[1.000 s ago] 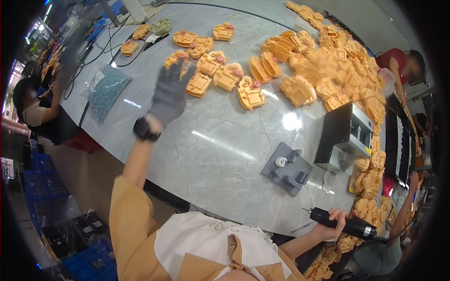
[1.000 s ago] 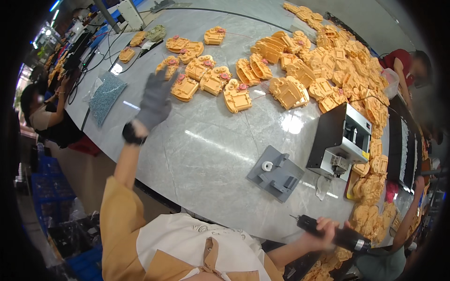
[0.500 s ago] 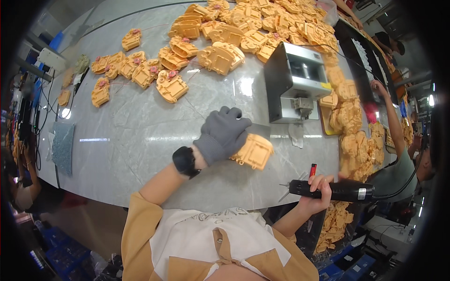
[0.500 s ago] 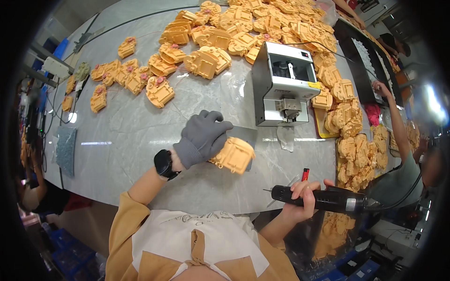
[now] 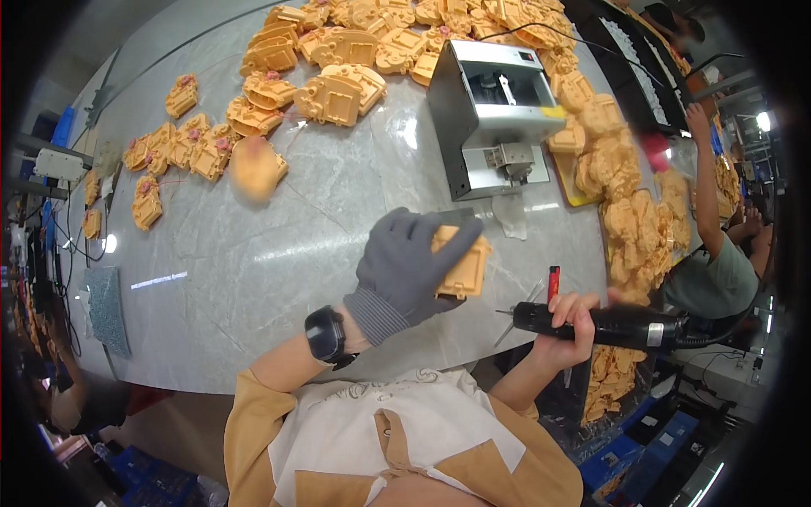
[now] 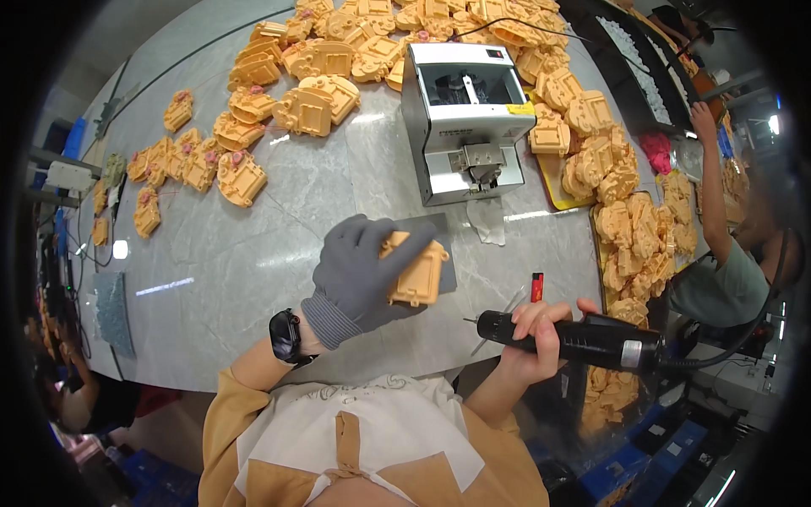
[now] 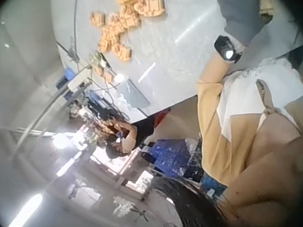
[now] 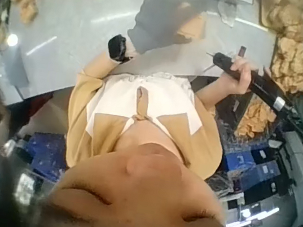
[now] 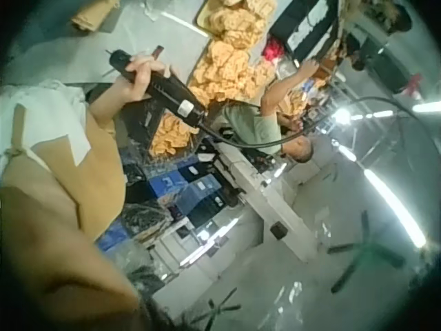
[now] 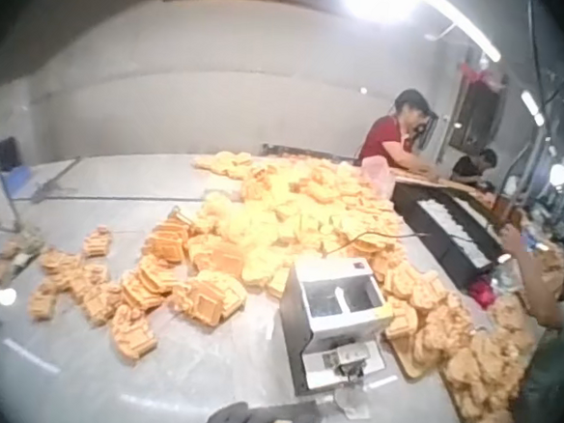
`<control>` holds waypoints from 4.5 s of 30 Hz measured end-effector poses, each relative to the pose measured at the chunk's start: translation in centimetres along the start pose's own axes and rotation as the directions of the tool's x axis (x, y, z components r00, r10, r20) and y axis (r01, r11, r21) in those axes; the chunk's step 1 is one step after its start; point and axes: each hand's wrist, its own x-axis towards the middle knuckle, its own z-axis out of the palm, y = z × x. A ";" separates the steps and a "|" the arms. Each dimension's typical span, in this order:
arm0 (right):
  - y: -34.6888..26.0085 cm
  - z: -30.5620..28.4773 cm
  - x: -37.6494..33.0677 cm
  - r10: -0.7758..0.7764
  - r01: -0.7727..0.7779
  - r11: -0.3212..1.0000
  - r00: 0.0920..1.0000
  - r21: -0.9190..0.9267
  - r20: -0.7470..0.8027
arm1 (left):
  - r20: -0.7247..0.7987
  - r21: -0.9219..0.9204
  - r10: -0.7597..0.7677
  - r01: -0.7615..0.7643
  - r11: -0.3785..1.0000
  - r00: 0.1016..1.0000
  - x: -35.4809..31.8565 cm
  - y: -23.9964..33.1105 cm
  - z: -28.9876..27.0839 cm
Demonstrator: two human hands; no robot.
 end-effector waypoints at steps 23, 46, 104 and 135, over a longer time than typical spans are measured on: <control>0.7 1.0 -0.8 0.122 -0.124 0.992 0.990 -0.027 -0.074 | 0.145 0.122 0.024 -0.043 0.992 0.989 1.1 1.0 3.8; 5.2 10.5 11.0 -0.267 0.311 0.933 0.936 -0.181 0.229 | 0.017 -0.068 -0.189 0.190 0.980 0.982 -6.9 -3.4 1.1; 4.0 10.1 -4.0 0.040 0.034 0.994 0.785 -0.107 0.618 | -0.214 -0.397 -0.194 0.096 0.913 0.958 -8.9 -6.2 3.4; 2.5 9.5 1.9 -0.081 0.102 0.995 0.879 -0.021 0.470 | -0.211 -0.320 -0.172 0.098 0.942 0.962 -8.8 -6.4 3.4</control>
